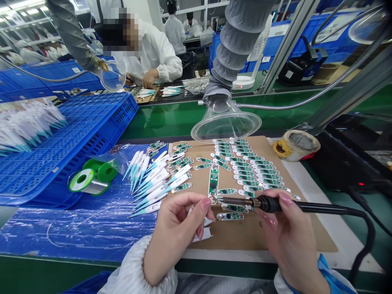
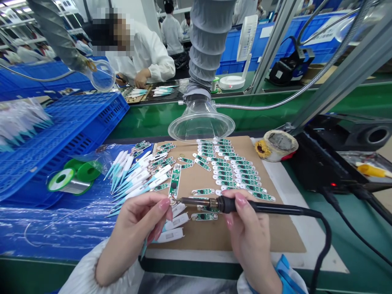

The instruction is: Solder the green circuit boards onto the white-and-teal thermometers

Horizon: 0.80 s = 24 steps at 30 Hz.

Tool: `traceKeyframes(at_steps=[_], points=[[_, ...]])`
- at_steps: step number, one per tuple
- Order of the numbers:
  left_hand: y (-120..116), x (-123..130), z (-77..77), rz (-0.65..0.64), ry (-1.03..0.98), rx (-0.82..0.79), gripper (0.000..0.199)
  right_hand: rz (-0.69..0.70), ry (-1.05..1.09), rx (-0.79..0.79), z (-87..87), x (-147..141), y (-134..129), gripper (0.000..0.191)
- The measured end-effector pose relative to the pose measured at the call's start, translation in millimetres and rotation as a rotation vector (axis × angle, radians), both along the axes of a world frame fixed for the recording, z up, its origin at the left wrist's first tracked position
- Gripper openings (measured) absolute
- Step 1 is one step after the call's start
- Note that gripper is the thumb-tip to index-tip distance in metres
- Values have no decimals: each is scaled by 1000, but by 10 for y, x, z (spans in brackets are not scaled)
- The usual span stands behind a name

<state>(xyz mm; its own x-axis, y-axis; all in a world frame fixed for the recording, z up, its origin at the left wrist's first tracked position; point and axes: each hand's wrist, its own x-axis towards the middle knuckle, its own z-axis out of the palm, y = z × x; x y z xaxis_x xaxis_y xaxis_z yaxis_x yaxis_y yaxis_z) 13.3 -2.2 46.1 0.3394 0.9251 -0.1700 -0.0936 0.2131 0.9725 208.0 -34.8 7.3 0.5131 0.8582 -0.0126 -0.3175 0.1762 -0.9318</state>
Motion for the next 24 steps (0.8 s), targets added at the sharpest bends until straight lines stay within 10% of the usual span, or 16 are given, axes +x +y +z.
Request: traceKeyframes(at_steps=[16,24], points=[[-2,-38,46,-30,72,96,31,23,304,-5,133,87,41,17],[1265,-925,198,226,916,516,26,-88,318,-37,23,262,-33,9]])
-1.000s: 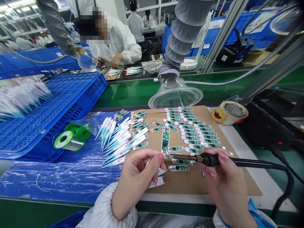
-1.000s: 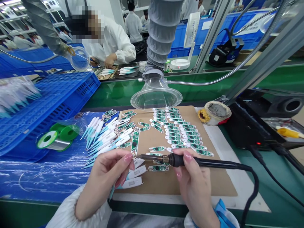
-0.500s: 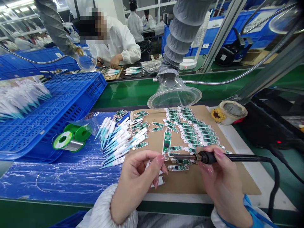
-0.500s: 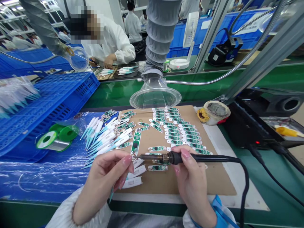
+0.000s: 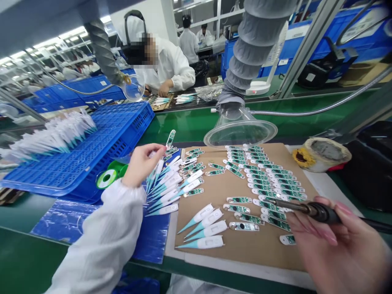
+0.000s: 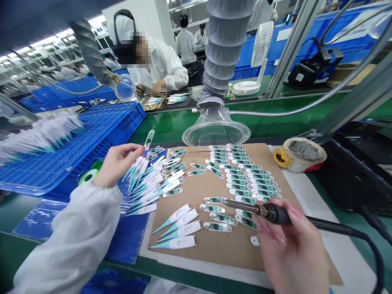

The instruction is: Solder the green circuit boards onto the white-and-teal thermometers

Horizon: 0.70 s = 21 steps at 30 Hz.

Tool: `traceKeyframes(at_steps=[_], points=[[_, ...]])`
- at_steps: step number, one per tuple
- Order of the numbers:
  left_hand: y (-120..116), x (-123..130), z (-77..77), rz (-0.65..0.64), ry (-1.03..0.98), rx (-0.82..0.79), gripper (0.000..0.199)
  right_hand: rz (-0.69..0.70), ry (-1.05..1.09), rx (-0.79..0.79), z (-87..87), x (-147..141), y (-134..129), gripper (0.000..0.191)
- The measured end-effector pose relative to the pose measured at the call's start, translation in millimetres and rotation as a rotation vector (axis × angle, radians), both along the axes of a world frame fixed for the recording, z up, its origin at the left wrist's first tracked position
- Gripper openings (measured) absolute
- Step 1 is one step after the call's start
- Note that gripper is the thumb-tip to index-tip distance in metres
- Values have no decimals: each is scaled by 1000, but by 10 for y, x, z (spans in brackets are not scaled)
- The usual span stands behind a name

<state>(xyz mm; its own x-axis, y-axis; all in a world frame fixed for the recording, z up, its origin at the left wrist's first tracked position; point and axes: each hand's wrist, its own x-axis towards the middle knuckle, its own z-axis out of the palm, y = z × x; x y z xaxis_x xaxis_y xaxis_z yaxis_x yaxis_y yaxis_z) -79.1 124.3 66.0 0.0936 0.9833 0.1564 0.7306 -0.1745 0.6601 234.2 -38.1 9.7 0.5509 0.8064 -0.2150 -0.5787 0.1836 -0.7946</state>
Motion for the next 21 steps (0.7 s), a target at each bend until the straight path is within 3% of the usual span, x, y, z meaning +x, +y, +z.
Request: traceKeyframes(at_steps=[3,5,9,13,16,18,21], points=[[493,-246,-119,-4,205,-34,20,-17,16,-9,-93,20,-4,8],[680,-321,-254,-26,307,-64,22,-25,9,-8,-106,21,-9,8],[702,-331,-395,-53,412,-21,20,-2,-16,2,-15,3,-22,8],[323,-154,-255,-124,406,107,19,-5,-48,-22,57,-37,3,17],[-152,96,-168,-366,358,77,15,-12,-60,-15,35,-50,23,16],[-488,259,-192,-501,322,26,13,-15,-91,9,5,-48,24,16],[-890,431,-313,-580,261,-53,9,-20,-185,49,-33,-50,15,19]])
